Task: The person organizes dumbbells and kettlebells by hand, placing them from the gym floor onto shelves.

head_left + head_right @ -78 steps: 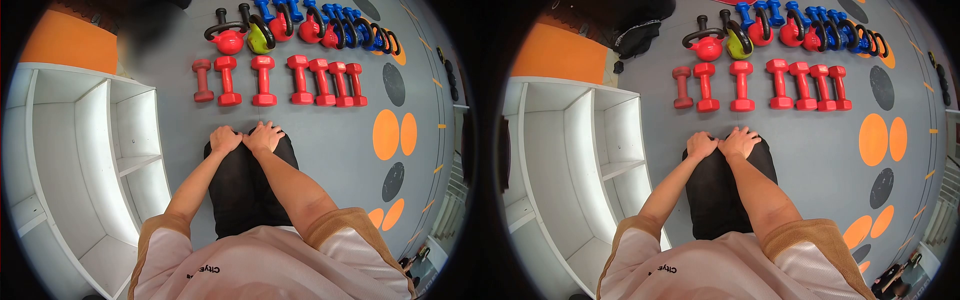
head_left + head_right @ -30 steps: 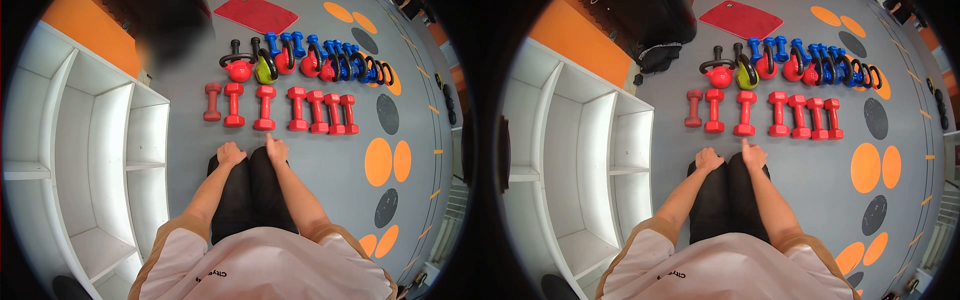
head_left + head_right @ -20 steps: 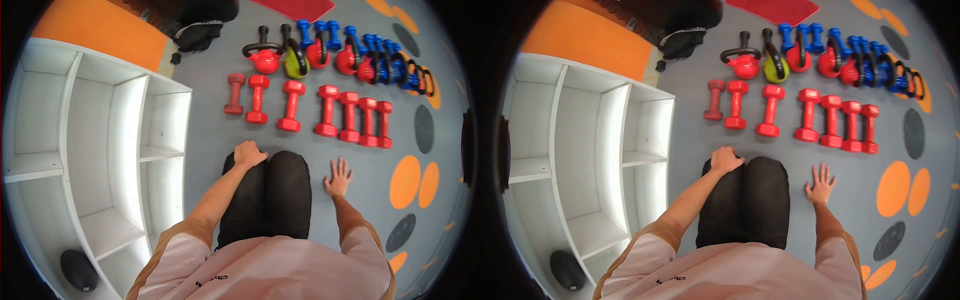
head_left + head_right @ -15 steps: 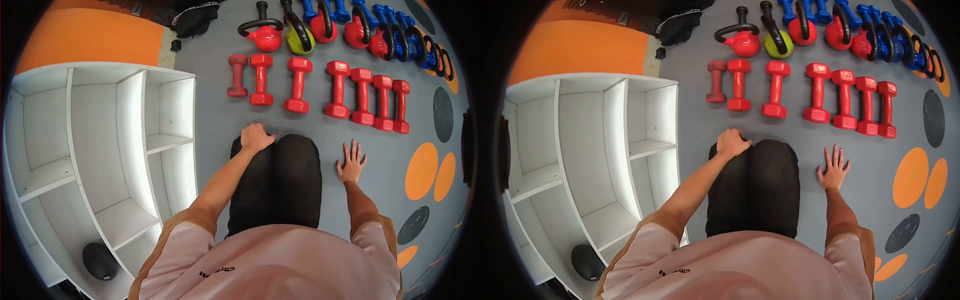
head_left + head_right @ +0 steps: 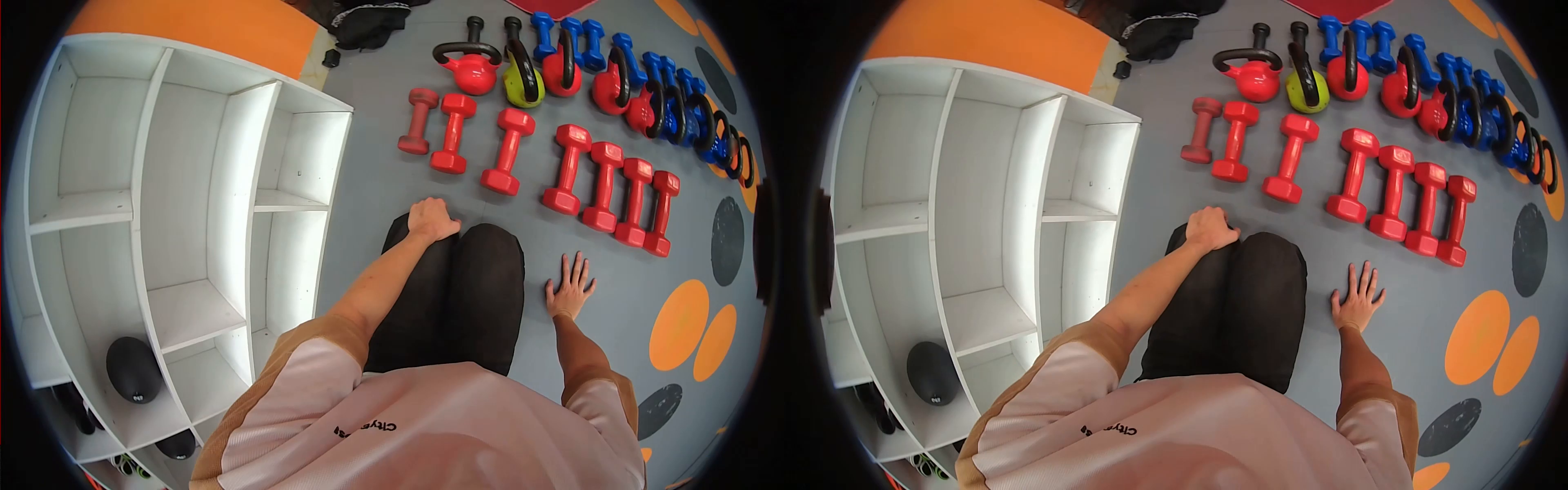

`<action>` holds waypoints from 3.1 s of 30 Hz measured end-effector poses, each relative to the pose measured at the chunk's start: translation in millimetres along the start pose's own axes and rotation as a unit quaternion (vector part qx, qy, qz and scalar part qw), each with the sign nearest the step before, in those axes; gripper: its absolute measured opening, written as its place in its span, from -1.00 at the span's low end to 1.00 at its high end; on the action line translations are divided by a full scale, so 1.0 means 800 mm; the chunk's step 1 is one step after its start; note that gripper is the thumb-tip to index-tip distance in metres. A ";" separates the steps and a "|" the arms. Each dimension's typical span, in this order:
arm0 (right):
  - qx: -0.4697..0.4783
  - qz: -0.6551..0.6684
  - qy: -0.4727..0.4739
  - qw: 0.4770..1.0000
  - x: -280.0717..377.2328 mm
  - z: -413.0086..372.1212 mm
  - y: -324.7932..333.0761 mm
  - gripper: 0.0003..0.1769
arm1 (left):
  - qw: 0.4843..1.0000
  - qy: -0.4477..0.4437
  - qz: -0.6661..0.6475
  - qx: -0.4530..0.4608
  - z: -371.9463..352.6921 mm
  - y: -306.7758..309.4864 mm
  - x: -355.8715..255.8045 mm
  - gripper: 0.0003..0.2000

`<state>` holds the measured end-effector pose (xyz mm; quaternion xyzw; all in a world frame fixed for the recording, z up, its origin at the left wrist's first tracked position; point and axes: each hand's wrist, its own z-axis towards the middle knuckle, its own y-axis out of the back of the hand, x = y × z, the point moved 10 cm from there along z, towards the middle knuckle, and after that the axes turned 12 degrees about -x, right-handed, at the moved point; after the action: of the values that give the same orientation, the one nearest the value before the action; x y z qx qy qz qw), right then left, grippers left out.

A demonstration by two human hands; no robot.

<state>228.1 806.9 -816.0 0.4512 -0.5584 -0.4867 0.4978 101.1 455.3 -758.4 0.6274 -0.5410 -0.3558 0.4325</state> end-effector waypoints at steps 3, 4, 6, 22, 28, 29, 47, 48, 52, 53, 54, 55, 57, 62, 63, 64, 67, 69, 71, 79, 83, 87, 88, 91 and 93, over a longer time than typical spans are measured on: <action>-0.008 0.006 0.000 1.000 0.000 0.000 0.003 -0.18 | 1.000 -0.002 -0.019 -0.014 -0.001 0.008 0.002 -0.61; -0.008 0.006 0.000 1.000 0.000 -0.002 0.003 -0.18 | 0.999 -0.003 -0.035 -0.017 -0.003 0.007 0.003 -0.63; -0.014 0.002 -0.001 1.000 0.000 -0.001 0.003 -0.18 | 0.993 0.019 -0.117 -0.025 0.001 0.006 0.013 -0.66; -0.056 -0.047 0.028 0.997 0.018 0.001 -0.016 -0.20 | 0.973 0.078 -0.118 -0.183 0.062 -0.052 0.224 -0.03; -0.157 0.037 -0.027 0.987 0.022 0.032 0.005 -0.72 | 0.963 0.060 -0.111 -0.240 0.057 -0.095 0.245 -0.04; -0.144 0.034 -0.016 0.989 0.047 0.040 0.012 -0.72 | 0.964 0.059 -0.130 -0.226 0.054 -0.094 0.244 -0.07; 0.099 0.512 -0.253 0.815 0.484 0.368 -0.110 -0.63 | 0.975 -0.025 -0.149 -0.163 0.032 -0.105 0.279 -0.29; 0.128 0.528 -0.271 0.795 0.486 0.377 -0.124 -0.63 | 0.977 -0.022 -0.143 -0.154 0.039 -0.108 0.283 -0.29; 0.123 0.636 -0.300 0.701 0.516 0.373 -0.117 -0.59 | 0.979 -0.022 -0.156 -0.128 0.043 -0.118 0.285 -0.29; 0.099 0.629 -0.292 0.713 0.514 0.370 -0.119 -0.57 | 0.981 -0.020 -0.150 -0.123 0.041 -0.122 0.287 -0.29; 0.122 0.596 -0.304 0.733 0.510 0.372 -0.125 -0.53 | 0.979 -0.021 -0.156 -0.127 0.046 -0.122 0.288 -0.29; 0.121 0.595 -0.311 0.731 0.508 0.370 -0.122 -0.53 | 0.978 -0.025 -0.166 -0.127 0.043 -0.121 0.286 -0.29; 0.126 0.585 -0.332 0.729 0.501 0.372 -0.114 -0.51 | 0.979 -0.023 -0.164 -0.118 0.048 -0.120 0.282 -0.29; 0.136 0.557 -0.358 0.737 0.522 0.368 -0.120 -0.45 | 0.980 -0.024 -0.165 -0.107 0.044 -0.128 0.284 -0.29; 0.136 0.558 -0.355 0.738 0.524 0.367 -0.119 -0.45 | 0.980 -0.023 -0.164 -0.108 0.045 -0.128 0.284 -0.29; 0.134 0.552 -0.343 0.748 0.527 0.367 -0.116 -0.45 | 0.980 -0.026 -0.164 -0.107 0.045 -0.129 0.283 -0.29; 0.148 0.547 -0.309 0.764 0.549 0.348 -0.112 -0.45 | 0.982 -0.026 -0.154 -0.104 0.046 -0.133 0.287 -0.28; 0.208 0.519 -0.242 0.793 0.586 0.329 -0.109 -0.47 | 0.983 -0.030 -0.161 -0.087 0.044 -0.132 0.284 -0.26; 0.269 0.506 -0.069 0.816 0.671 0.317 -0.097 -0.57 | 0.983 -0.035 -0.162 -0.080 0.042 -0.137 0.284 -0.26; 0.238 0.241 0.255 0.906 0.920 0.338 -0.036 -0.46 | 0.979 -0.038 -0.175 -0.098 0.048 -0.135 0.284 -0.24; 0.257 0.257 0.294 0.884 1.010 0.342 -0.035 -0.51 | 0.975 -0.033 -0.192 -0.104 0.042 -0.133 0.283 -0.26; 0.171 0.175 0.385 0.890 1.080 0.355 -0.066 -0.55 | 0.970 -0.033 -0.211 -0.119 0.044 -0.129 0.285 -0.28; 0.172 0.175 0.386 0.889 1.084 0.354 -0.072 -0.55 | 0.967 -0.032 -0.220 -0.122 0.044 -0.130 0.286 -0.30; 0.115 0.224 0.422 0.871 1.109 0.345 -0.072 -0.59 | 0.964 -0.026 -0.236 -0.121 0.041 -0.140 0.288 -0.27; 0.083 0.256 0.433 0.860 1.136 0.358 -0.082 -0.62 | 0.968 -0.023 -0.217 -0.120 0.036 -0.146 0.288 -0.28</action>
<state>-144.2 -72.1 -784.1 0.4970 -0.4211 -0.0497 0.7571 154.9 227.8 -872.3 0.6652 -0.3549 -0.5180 0.4040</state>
